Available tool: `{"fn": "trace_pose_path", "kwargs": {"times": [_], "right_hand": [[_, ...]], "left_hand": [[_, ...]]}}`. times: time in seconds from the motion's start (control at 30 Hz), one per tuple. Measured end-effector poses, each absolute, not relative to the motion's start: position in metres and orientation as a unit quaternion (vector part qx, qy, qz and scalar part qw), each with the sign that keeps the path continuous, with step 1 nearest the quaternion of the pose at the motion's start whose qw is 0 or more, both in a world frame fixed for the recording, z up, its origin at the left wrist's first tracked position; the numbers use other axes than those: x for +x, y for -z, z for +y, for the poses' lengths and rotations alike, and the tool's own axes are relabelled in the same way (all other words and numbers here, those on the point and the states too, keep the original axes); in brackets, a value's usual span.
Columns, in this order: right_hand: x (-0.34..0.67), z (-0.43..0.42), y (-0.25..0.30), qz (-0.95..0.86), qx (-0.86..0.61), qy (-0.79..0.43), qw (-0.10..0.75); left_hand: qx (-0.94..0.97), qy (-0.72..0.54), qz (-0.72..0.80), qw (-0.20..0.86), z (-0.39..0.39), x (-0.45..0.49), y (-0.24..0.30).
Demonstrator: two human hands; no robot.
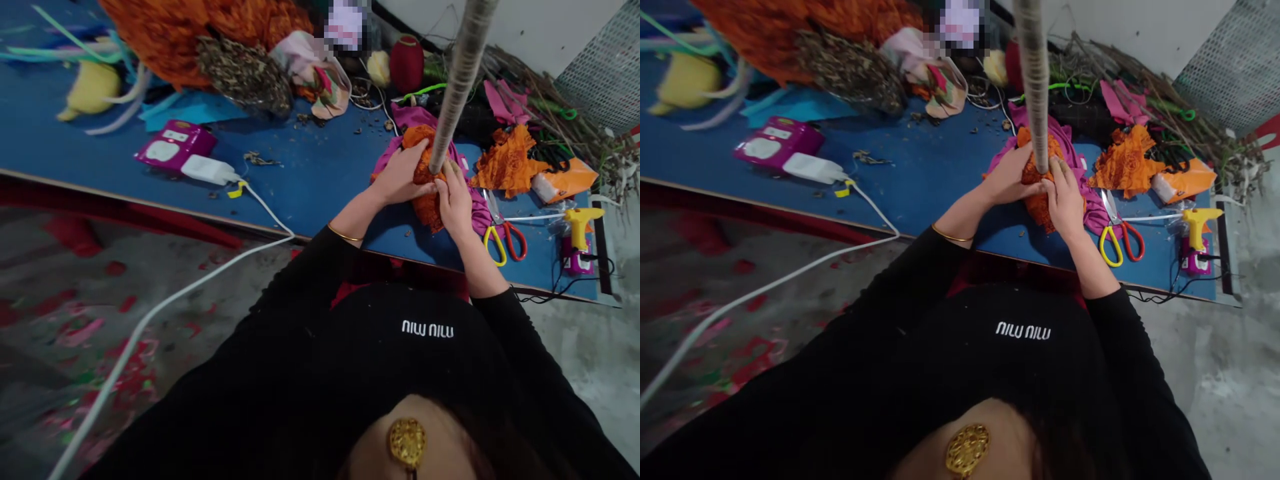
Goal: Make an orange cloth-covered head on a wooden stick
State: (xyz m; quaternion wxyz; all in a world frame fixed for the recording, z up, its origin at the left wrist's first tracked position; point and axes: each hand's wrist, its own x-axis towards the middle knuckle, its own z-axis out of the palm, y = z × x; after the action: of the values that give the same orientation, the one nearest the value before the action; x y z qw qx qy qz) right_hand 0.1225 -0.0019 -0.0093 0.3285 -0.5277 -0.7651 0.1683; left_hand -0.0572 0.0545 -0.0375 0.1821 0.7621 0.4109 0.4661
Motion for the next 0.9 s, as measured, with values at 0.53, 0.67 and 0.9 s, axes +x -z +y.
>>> {"fn": "trace_pose_path", "kwargs": {"times": [0.53, 0.67, 0.9], "right_hand": [[0.125, 0.013, 0.021, -0.736, -0.558, -0.160, 0.349], [0.123, 0.012, 0.019, -0.733, -0.552, -0.164, 0.363], [0.128, 0.017, 0.019, -0.726, -0.551, -0.182, 0.369]], "left_hand": [[0.742, -0.422, 0.505, 0.126, 0.011, -0.088, 0.014], [0.762, -0.474, 0.440, 0.026, -0.002, -0.084, -0.004], [0.753, -0.448, 0.482, -0.006, -0.025, -0.087, 0.033]]}}
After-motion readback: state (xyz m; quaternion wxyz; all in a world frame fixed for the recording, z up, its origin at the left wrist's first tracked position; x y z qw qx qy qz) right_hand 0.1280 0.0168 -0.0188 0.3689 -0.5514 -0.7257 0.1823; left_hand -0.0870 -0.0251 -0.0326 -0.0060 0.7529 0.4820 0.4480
